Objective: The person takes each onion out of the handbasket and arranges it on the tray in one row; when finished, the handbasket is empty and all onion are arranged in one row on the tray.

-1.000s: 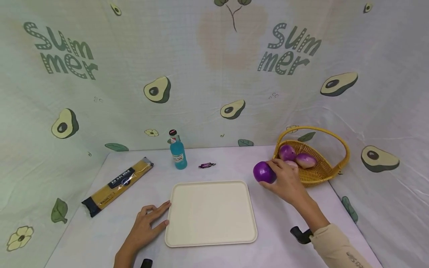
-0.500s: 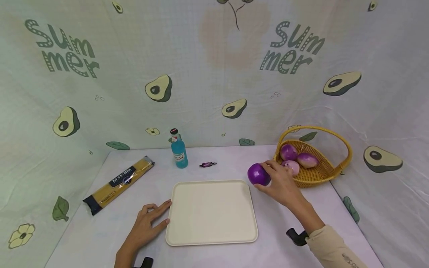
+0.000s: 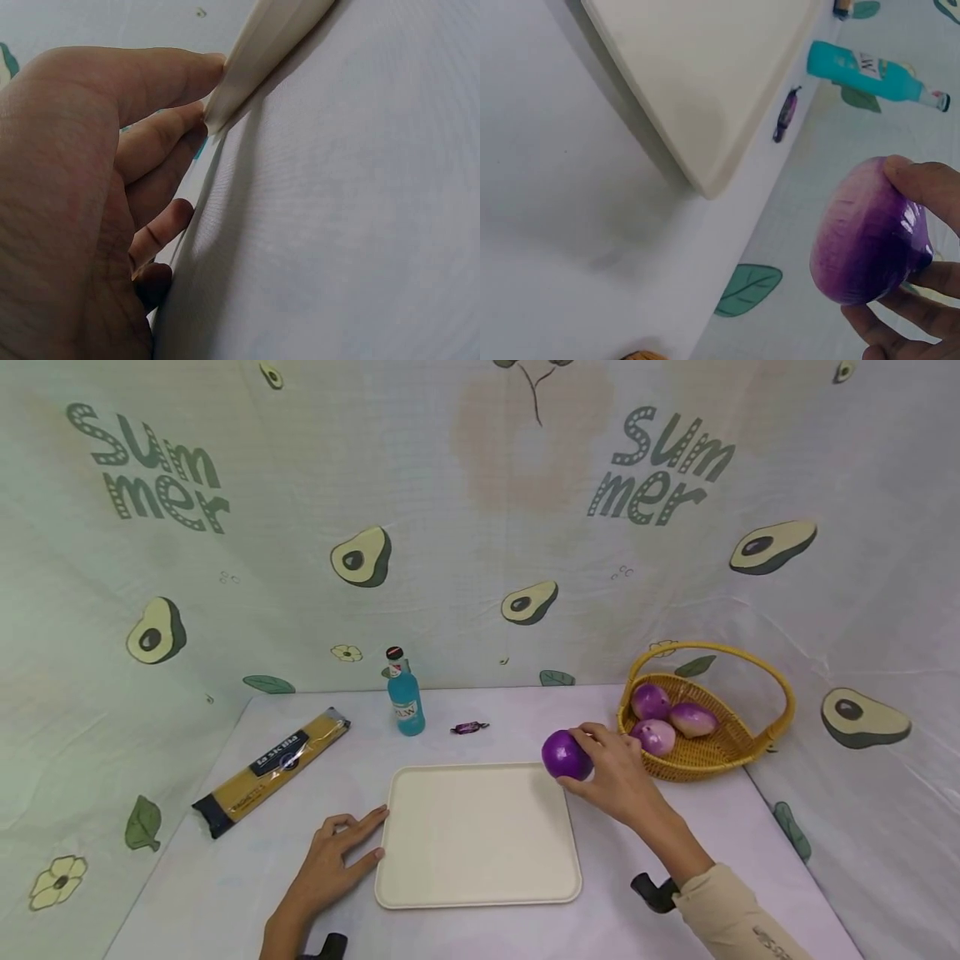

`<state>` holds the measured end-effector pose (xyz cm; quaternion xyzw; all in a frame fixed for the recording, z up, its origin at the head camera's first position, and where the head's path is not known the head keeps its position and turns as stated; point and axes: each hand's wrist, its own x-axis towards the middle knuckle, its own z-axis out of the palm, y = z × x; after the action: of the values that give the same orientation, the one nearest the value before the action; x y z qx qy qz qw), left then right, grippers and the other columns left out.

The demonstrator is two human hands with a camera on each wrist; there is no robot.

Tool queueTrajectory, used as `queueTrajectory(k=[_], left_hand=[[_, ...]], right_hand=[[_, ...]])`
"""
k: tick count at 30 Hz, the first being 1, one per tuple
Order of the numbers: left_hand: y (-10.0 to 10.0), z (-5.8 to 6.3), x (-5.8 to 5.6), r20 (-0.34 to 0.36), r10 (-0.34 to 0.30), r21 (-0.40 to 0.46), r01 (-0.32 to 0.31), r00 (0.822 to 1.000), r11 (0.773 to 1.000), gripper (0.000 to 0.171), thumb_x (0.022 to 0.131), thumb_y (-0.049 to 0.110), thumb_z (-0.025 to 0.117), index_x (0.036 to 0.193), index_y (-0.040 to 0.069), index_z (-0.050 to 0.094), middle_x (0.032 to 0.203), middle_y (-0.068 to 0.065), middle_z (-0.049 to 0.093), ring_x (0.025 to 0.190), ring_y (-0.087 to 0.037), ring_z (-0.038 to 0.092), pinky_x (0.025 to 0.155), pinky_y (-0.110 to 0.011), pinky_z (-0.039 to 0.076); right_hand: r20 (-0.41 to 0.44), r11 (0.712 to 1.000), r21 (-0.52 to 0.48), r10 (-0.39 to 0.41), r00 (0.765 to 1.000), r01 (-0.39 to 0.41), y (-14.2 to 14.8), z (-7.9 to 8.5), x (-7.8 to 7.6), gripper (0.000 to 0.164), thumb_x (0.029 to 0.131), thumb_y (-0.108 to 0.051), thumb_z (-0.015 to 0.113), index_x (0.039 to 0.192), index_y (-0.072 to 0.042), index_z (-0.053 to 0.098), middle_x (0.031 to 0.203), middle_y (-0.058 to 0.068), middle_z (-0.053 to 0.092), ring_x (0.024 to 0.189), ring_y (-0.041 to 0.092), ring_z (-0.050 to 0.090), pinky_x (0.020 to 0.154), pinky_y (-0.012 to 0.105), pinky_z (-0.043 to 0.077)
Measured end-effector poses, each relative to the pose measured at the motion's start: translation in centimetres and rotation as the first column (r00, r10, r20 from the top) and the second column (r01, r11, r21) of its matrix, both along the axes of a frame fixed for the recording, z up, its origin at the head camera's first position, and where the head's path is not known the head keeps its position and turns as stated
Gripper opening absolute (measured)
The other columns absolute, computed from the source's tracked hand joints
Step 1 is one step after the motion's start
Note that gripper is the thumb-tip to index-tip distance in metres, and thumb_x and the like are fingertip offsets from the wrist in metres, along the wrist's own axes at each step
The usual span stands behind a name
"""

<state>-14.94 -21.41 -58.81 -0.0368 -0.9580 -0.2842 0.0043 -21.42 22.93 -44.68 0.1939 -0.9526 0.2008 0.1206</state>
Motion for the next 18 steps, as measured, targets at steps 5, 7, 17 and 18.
queueTrajectory(k=[5, 7, 17, 18], left_hand=[[0.0, -0.1, 0.0, -0.017, -0.003, 0.000, 0.003, 1.000, 1.000, 0.059, 0.087, 0.061, 0.065, 0.142, 0.055, 0.047, 0.133, 0.030, 0.056, 0.121, -0.013, 0.039, 0.100, -0.053, 0.038], [0.0, -0.2, 0.0, -0.029, -0.001, 0.001, 0.001, 1.000, 1.000, 0.059, 0.087, 0.060, 0.066, 0.142, 0.055, 0.047, 0.132, 0.030, 0.057, 0.121, -0.012, 0.039, 0.100, -0.053, 0.039], [0.1, -0.2, 0.1, -0.047, 0.008, -0.029, -0.010, 0.999, 1.000, 0.060, 0.086, 0.059, 0.067, 0.142, 0.052, 0.049, 0.131, 0.027, 0.059, 0.120, -0.014, 0.041, 0.100, -0.052, 0.039], [0.1, -0.2, 0.1, -0.047, 0.005, -0.029, -0.007, 0.999, 1.000, 0.060, 0.086, 0.059, 0.067, 0.143, 0.051, 0.049, 0.132, 0.026, 0.059, 0.120, -0.014, 0.041, 0.100, -0.052, 0.039]], right_hand=[[0.019, 1.000, -0.003, 0.017, 1.000, -0.017, -1.0, 0.1, 0.0, 0.074, 0.074, -0.030, 0.090, 0.133, 0.003, 0.060, 0.131, 0.024, 0.057, 0.123, 0.045, 0.049, 0.101, 0.064, 0.026], [0.025, 1.000, -0.001, 0.020, 0.999, -0.020, -1.4, 0.1, -0.1, 0.073, 0.075, -0.031, 0.090, 0.132, 0.003, 0.061, 0.131, 0.023, 0.057, 0.122, 0.045, 0.050, 0.101, 0.063, 0.026], [0.013, 0.999, 0.035, 0.037, 0.999, -0.038, -3.4, -0.4, -0.3, 0.075, 0.073, -0.036, 0.090, 0.133, 0.000, 0.062, 0.132, 0.020, 0.058, 0.120, 0.042, 0.054, 0.094, 0.054, 0.034], [0.010, 0.998, 0.036, 0.044, 0.999, -0.044, -3.5, -0.5, -0.3, 0.075, 0.074, -0.037, 0.090, 0.132, 0.000, 0.062, 0.132, 0.020, 0.058, 0.120, 0.042, 0.054, 0.094, 0.055, 0.034]])
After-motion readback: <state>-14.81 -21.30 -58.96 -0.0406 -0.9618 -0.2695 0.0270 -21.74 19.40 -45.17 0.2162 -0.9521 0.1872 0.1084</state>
